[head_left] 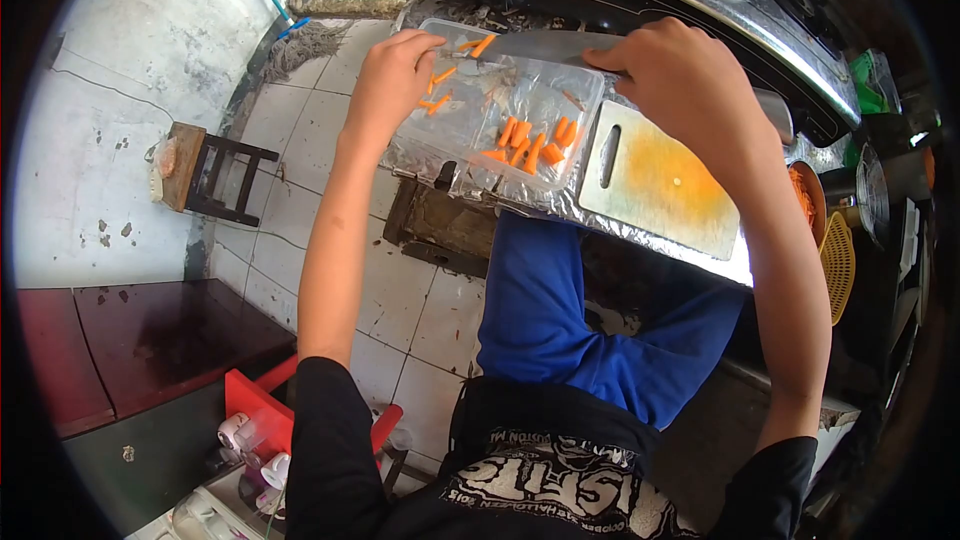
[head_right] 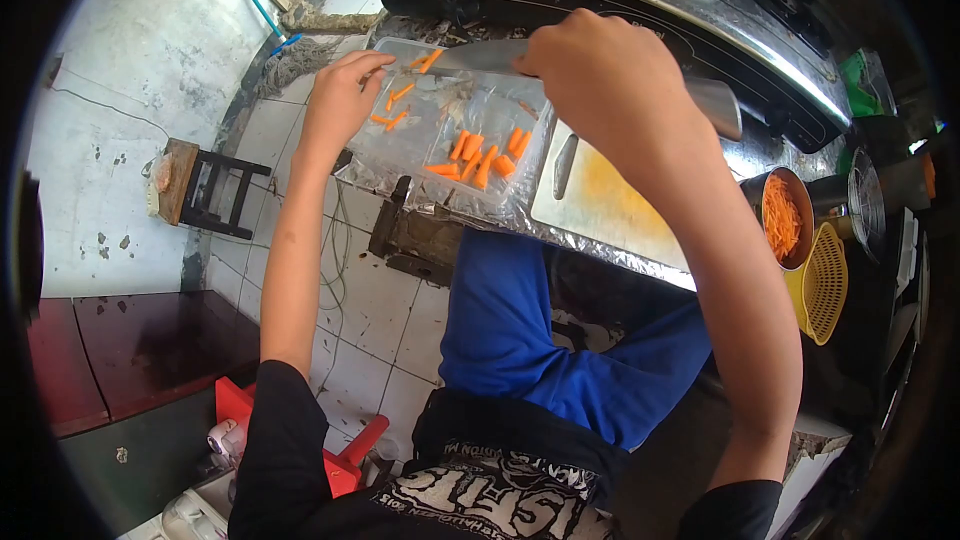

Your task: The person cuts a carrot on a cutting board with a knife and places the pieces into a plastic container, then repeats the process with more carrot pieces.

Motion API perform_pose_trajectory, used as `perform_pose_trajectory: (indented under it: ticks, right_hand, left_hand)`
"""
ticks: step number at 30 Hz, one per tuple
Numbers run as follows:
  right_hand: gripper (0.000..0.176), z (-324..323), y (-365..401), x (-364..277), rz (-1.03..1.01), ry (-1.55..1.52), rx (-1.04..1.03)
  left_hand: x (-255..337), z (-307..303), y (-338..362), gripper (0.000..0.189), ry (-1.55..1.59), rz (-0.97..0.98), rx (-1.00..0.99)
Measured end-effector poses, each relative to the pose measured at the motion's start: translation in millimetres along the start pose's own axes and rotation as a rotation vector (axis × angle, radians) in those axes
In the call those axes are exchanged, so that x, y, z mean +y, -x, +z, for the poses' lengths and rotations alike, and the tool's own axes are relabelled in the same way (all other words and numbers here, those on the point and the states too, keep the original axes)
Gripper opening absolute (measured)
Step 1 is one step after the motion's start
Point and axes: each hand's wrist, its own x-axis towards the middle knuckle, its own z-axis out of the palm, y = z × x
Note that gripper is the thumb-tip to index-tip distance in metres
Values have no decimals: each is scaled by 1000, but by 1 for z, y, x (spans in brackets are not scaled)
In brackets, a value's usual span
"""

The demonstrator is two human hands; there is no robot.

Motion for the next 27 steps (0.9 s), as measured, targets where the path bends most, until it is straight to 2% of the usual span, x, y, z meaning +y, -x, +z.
perform_pose_trajectory:
  ticks: [2, 4, 7, 10, 12, 15, 20, 22, 23, 25, 26, 27]
  right_hand:
    - [37, -7, 7, 2, 21, 28, -28]
    - [36, -5, 8, 3, 11, 18, -10]
    - [34, -4, 7, 0, -8, 1, 23]
    - [26, 0, 7, -2, -75, -27, 122]
    - [32, -5, 4, -6, -4, 3, 11]
    - [33, 0, 5, -2, -38, -36, 87]
    - [36, -4, 13, 8, -11, -55, 64]
    - [37, -6, 21, 15, 29, -70, 27]
    - [34, -6, 26, 22, 12, -115, 91]
    - [32, -7, 38, 30, -5, -165, 151]
    - [32, -13, 44, 32, 43, -185, 121]
    - [33, -16, 50, 35, 93, -203, 92]
  left_hand:
    - [10, 6, -3, 20, 16, -23, -12]
    - [20, 14, -6, 20, 70, 61, -2]
    - [26, 20, -11, 21, 92, 56, -26]
    - [4, 22, -16, 20, 74, 47, -9]
    - [-7, 19, -15, 20, 43, 15, -36]
    - [-14, 13, -14, 19, -23, -25, -68]
    - [-10, 14, -10, 17, -14, -48, -10]
    - [2, 16, -8, 18, -59, -27, -104]
    - [8, 19, -7, 18, -57, -29, -104]
    - [28, 24, -5, 20, 3, -49, -504]
    - [40, 23, -3, 28, 32, -53, -597]
    - [44, 27, -1, 28, 33, -50, -600]
